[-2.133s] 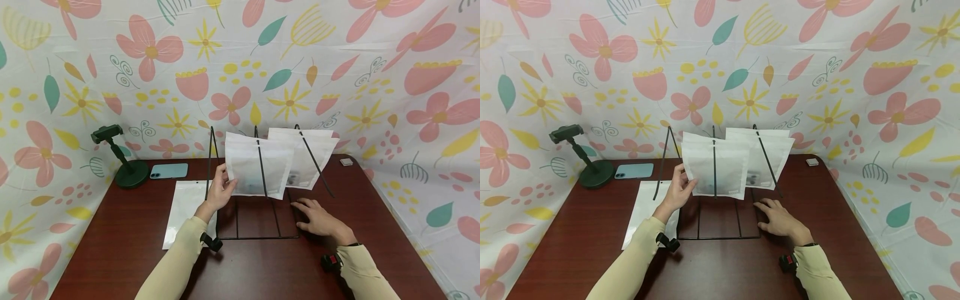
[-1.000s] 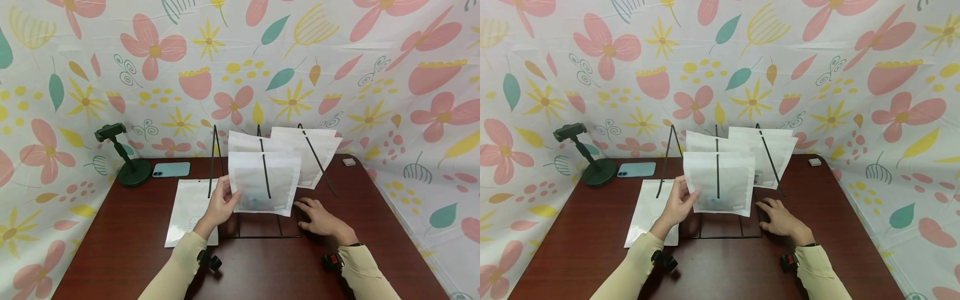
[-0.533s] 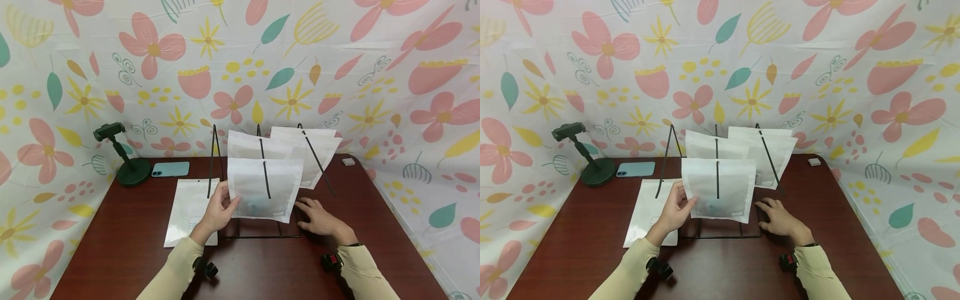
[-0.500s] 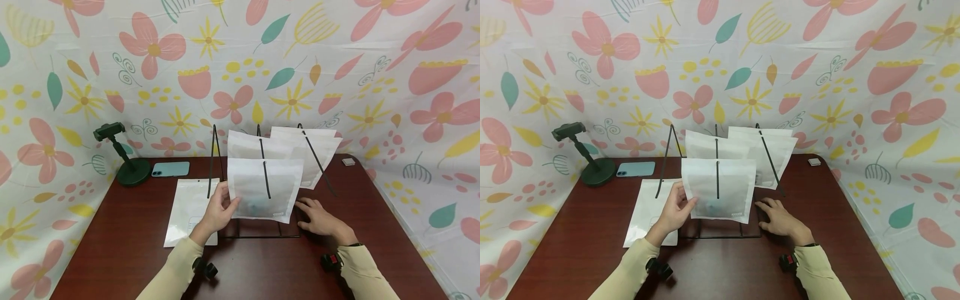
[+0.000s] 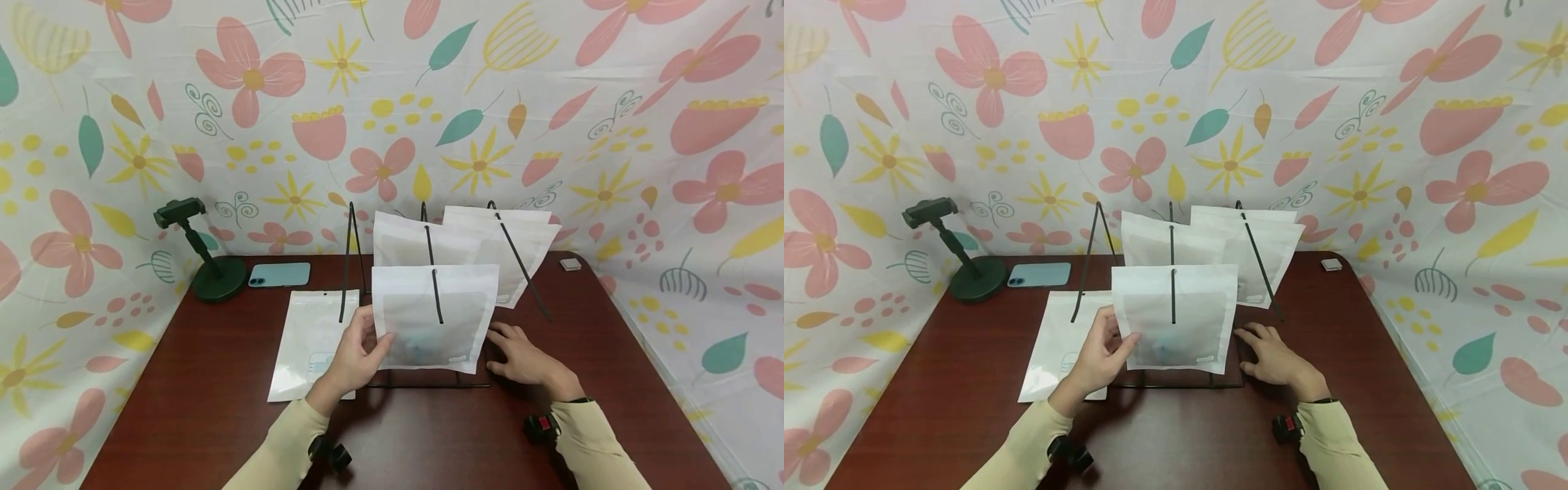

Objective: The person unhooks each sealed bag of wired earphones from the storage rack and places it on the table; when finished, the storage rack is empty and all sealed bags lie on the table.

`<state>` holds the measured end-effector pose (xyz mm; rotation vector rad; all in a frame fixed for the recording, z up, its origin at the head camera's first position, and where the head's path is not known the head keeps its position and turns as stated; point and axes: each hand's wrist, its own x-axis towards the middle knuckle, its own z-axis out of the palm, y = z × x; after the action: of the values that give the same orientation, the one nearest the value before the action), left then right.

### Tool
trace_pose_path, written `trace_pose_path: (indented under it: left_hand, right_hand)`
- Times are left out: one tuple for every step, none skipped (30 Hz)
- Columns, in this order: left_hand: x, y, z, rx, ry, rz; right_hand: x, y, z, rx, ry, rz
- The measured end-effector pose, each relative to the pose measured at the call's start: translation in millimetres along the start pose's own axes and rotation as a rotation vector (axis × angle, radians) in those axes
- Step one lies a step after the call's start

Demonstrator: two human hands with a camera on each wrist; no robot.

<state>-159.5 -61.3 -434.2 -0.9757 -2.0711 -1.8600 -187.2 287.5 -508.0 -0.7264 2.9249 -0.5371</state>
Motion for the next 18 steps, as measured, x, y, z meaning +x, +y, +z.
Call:
trace_pose_path:
  left_hand:
    - [-0.5,0.8,-0.2,0.0,0.001,-0.001]
    - [-1.0,0.8,-0.3,0.0,0.001,-0.001]
    - [-1.5,0.1,-0.2,0.0,0.001,0.001]
    - [-1.9,-0.1,-0.1,0.0,0.001,0.005]
    - [-2.3,-0.8,-0.1,0.003,0.0,0.016]
    - [-3.4,-4.3,0.2,0.002,0.001,0.019]
    - [-4.5,-7.7,0.6,-0.005,0.002,0.017]
    - [-5.7,-11.0,0.9,-0.008,0.001,0.016]
    - [-7.0,-14.3,1.2,-0.008,0.004,0.014]
    - [-8.3,-17.5,1.5,-0.011,0.006,0.006]
    - [-9.6,-20.6,1.8,-0.008,0.01,-0.003]
    - [-11.0,-24.4,2.2,-0.006,0.013,-0.011]
    - [-11.7,-25.3,2.3,-0.003,0.017,-0.011]
    - [-12.6,-26.2,2.5,0.0,0.02,-0.005]
    - [-13.1,-26.5,2.7,0.0,0.025,0.001]
    - [-13.7,-26.6,2.9,0.0,0.027,0.007]
    - [-14.2,-26.1,3.4,-0.001,0.03,0.011]
    - [-14.8,-25.3,3.9,-0.001,0.034,0.013]
  right_hand:
    - [0.2,-0.1,0.1,0.0,-0.002,0.001]
    - [0.3,-0.2,0.1,0.004,-0.005,0.005]
    - [0.4,0.0,0.1,0.006,-0.005,0.006]
    - [0.4,0.2,0.1,0.006,-0.005,0.006]
    - [0.6,0.6,0.2,0.005,-0.004,0.005]
    - [0.6,0.8,0.2,0.005,-0.004,0.006]
    - [0.6,0.8,0.4,0.008,-0.004,0.009]
    - [0.4,1.0,0.6,0.009,-0.005,0.01]
    - [0.3,1.1,0.8,0.009,-0.005,0.01]
    - [0.2,1.6,1.2,0.007,-0.005,0.008]
    - [0.0,2.2,1.6,0.008,-0.007,0.008]
    - [-0.2,2.3,1.8,0.012,-0.009,0.009]
    - [-0.2,2.6,2.0,0.015,-0.01,0.012]
    - [-0.3,2.9,1.9,0.014,-0.011,0.01]
    - [-0.1,3.2,1.7,0.013,-0.012,0.008]
    - [0.1,3.6,1.6,0.013,-0.014,0.008]
    - [0.2,3.6,1.4,0.015,-0.015,0.008]
    - [0.4,3.6,1.3,0.017,-0.015,0.006]
